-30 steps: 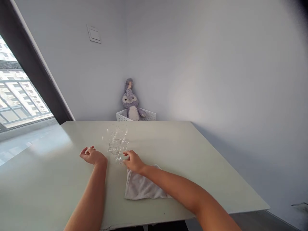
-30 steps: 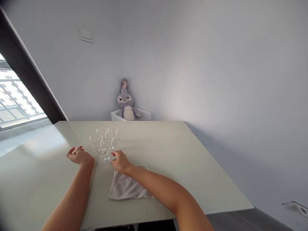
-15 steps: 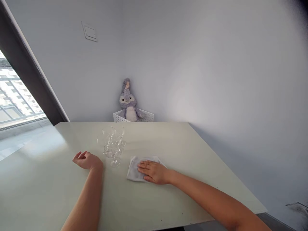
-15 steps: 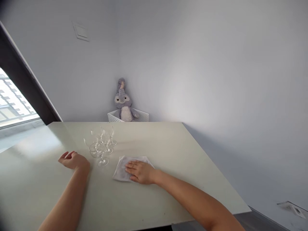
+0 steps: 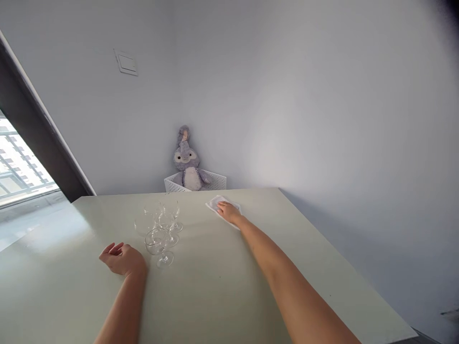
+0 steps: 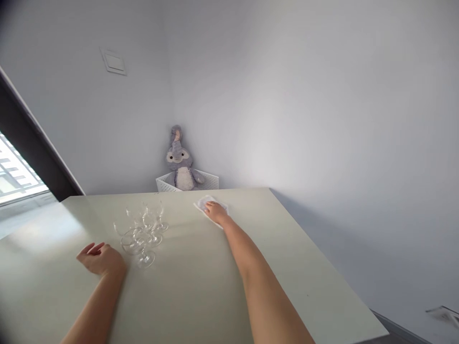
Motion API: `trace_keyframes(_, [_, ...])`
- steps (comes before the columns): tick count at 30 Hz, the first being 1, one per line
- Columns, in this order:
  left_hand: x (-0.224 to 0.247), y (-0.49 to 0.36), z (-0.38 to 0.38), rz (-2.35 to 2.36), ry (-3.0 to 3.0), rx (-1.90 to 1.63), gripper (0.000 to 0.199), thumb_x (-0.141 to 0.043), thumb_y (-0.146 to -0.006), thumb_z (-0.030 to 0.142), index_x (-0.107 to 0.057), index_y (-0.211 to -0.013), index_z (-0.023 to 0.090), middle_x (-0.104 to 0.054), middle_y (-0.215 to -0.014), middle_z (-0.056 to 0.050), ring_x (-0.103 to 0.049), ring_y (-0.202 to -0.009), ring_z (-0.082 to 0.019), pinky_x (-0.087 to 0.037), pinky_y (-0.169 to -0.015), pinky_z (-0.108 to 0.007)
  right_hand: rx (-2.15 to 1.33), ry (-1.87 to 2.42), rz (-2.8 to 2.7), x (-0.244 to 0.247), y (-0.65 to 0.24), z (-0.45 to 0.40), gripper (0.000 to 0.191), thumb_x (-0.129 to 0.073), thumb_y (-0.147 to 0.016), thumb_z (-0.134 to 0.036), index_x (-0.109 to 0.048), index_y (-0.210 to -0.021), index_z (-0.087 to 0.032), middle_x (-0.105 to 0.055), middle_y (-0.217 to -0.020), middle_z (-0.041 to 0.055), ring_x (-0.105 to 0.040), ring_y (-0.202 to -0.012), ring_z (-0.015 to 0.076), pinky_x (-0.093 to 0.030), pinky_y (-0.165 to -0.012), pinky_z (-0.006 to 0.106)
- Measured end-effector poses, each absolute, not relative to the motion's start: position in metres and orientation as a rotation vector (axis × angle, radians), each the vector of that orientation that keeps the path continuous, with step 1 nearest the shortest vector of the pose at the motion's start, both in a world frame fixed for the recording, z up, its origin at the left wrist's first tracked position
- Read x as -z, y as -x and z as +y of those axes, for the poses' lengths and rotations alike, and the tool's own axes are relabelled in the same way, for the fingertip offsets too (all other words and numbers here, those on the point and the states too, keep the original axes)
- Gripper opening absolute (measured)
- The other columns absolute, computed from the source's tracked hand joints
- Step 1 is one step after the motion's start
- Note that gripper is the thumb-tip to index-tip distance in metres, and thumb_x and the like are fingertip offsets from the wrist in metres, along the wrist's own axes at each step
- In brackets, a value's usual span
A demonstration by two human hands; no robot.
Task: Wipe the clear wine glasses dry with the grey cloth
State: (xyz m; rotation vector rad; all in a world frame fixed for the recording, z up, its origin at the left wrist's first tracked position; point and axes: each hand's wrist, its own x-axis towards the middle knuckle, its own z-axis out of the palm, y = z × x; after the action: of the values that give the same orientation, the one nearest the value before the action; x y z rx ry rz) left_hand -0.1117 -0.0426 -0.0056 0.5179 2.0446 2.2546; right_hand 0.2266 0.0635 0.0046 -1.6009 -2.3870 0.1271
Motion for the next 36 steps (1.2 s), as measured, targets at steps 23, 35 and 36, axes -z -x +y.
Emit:
trace_keyframes(23, [0.005,0.107,-0.038,2.255,-0.521,-2.09,0.047,-0.05,-0.058,0.008,-0.044,-0.103,0.024,-0.05,-0.07,0.004,-0.051,-0.066,-0.014,-0.041,-0.065,-0.03,0.067,2.329,-1.751,0.001,-0.365,-0.007,0.04,-0.03,-0.085,-0.015,-0.048,-0.12,-0.012,-0.046,-0.126,0.0148,-0.037,-0.118,0.0232,-0.026,-0.095,0.034])
trace_keyframes(35, [-0.004,0.103,-0.045,2.146,-0.545,-2.146,0.045,-0.048,-0.055,0.004,-0.043,-0.096,0.022,-0.046,-0.066,0.004,-0.05,-0.067,-0.015,-0.04,-0.069,-0.032,-0.189,1.298,-2.545,-0.001,-0.183,-0.114,0.044,-0.024,-0.09,-0.025,-0.036,-0.13,-0.011,-0.034,-0.137,0.0096,-0.024,-0.128,0.0205,-0.016,-0.106,0.034])
trace_keyframes(36, [-0.004,0.103,-0.045,2.147,-0.547,-2.142,0.044,-0.048,-0.055,0.004,-0.043,-0.095,0.022,-0.046,-0.067,0.004,-0.049,-0.067,-0.014,-0.04,-0.07,-0.032,-0.21,1.218,-2.574,-0.002,-0.183,-0.133,0.045,-0.023,-0.09,-0.026,-0.035,-0.131,-0.01,-0.032,-0.138,0.0095,-0.022,-0.128,0.0208,-0.016,-0.106,0.035])
